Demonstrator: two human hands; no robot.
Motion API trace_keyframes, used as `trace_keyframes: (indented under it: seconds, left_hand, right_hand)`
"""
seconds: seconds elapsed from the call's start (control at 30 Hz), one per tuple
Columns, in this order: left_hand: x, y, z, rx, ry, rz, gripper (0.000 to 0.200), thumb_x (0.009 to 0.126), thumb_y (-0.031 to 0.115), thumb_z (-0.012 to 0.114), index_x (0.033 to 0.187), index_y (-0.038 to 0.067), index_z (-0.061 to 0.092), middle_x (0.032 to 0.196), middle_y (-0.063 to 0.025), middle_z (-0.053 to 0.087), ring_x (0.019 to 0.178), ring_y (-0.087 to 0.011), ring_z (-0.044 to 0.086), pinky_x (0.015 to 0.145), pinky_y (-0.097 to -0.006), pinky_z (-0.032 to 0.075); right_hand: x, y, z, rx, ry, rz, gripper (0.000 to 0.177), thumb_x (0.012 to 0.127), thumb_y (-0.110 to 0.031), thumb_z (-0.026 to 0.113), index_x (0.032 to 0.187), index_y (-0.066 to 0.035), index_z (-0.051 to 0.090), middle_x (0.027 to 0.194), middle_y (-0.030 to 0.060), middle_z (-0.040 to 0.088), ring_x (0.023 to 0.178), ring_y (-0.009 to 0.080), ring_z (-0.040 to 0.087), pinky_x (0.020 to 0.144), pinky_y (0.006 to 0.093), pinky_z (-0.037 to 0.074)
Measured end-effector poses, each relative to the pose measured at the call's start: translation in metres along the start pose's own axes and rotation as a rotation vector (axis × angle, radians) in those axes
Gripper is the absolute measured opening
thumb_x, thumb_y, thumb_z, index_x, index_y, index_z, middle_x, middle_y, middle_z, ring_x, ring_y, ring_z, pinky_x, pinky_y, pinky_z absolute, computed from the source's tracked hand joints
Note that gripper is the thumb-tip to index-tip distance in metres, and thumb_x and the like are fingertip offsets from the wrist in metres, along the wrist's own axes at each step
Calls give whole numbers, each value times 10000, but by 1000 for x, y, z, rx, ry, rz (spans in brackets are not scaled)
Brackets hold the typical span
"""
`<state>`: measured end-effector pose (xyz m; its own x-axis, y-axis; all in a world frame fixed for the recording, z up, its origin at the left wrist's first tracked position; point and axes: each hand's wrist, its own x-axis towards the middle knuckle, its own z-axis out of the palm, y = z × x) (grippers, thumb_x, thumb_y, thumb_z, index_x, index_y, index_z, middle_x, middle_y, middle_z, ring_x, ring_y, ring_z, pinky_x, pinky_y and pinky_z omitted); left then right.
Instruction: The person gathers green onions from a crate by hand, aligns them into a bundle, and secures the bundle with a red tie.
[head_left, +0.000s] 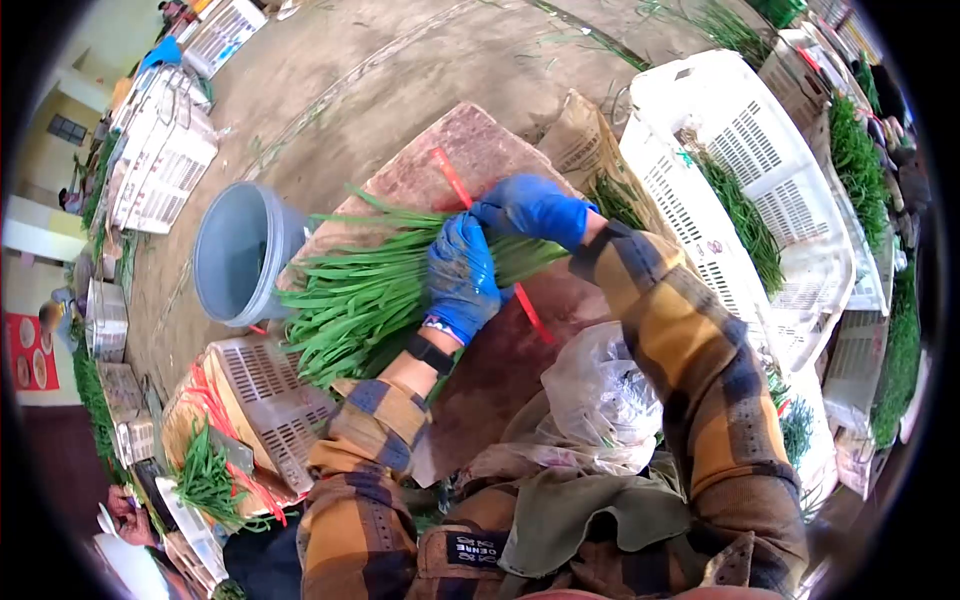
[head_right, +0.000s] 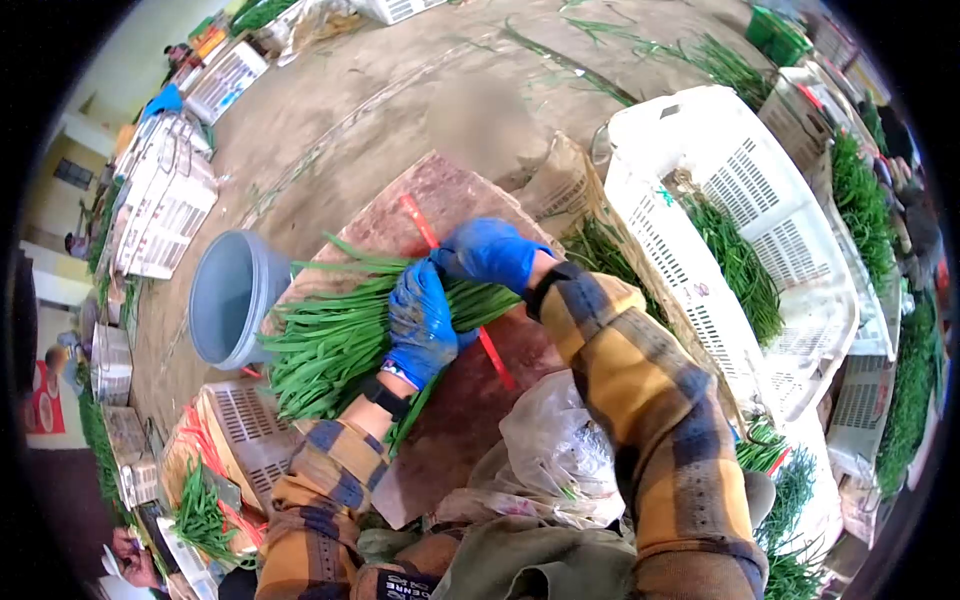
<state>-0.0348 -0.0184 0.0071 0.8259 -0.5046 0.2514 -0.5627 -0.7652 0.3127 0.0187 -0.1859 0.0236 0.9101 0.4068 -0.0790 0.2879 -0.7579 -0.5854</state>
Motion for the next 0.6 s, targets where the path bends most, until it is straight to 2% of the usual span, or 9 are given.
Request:
trace_keyframes:
  seconds: [0.03,0.17,0.27,0.3,0.4,0.43,0.47,0.53,0.6]
  left_hand:
    - [0,4,-2,1,83,36,994,489,389,820,1266,-10,346,1184,-195,450,1108,-389,433,984,-483,314]
    - [0,11,-12,245,72,100,913,511,385,814,1228,1,398,1205,-185,452,1176,-389,407,1071,-478,220]
    - [15,-2,-10,97,-252,99,867,517,379,818,1204,17,433,1156,-171,501,1132,-357,455,1033,-467,287]
    - [18,-1,-16,96,-318,69,839,513,373,824,1189,34,459,1085,-169,545,1052,-342,514,952,-449,382]
    - [24,-3,-17,33,-366,28,819,507,365,828,1166,38,468,1043,-178,560,977,-358,548,850,-439,446]
    - [19,-12,-7,49,-249,97,797,508,370,830,1146,56,471,1035,-171,560,954,-357,560,830,-440,455]
    - [18,-12,-7,64,-272,86,783,515,380,830,1131,54,473,1019,-167,564,943,-346,567,828,-437,453]
    - [23,-8,-13,101,-319,76,757,528,399,829,1099,49,477,987,-158,574,921,-326,580,824,-429,450]
    - [22,-7,-16,105,-313,70,780,522,407,827,1122,64,465,991,-157,574,935,-329,579,819,-435,453]
  right_hand:
    - [-2,0,5,-68,15,20,436,873,-454,439,859,-95,687,840,180,649,793,383,614,730,458,479]
    - [-15,7,17,116,79,-10,473,913,-452,398,850,-78,680,824,187,642,780,381,613,711,456,477]
    - [-12,13,13,179,86,-63,478,917,-445,400,824,-63,673,811,200,635,765,393,605,691,447,475]
    - [-7,13,6,141,-70,12,476,919,-471,440,998,-55,657,918,200,647,847,370,619,762,429,481]
    - [-23,7,-11,252,447,-128,364,896,-372,495,918,-43,648,822,218,630,746,407,596,671,459,474]
    - [-39,-5,-29,176,572,-114,302,875,-320,535,960,-49,638,860,195,641,752,395,597,669,453,486]
    - [-51,-9,-36,64,663,-197,258,845,-290,559,946,-67,639,853,166,637,762,366,603,651,436,499]
    - [-95,-20,-39,-83,501,-361,219,795,-245,604,936,-81,634,824,141,619,770,327,614,640,411,502]
    - [-121,-14,0,-165,141,-376,219,753,-201,643,945,-99,617,780,115,608,739,316,616,633,399,501]
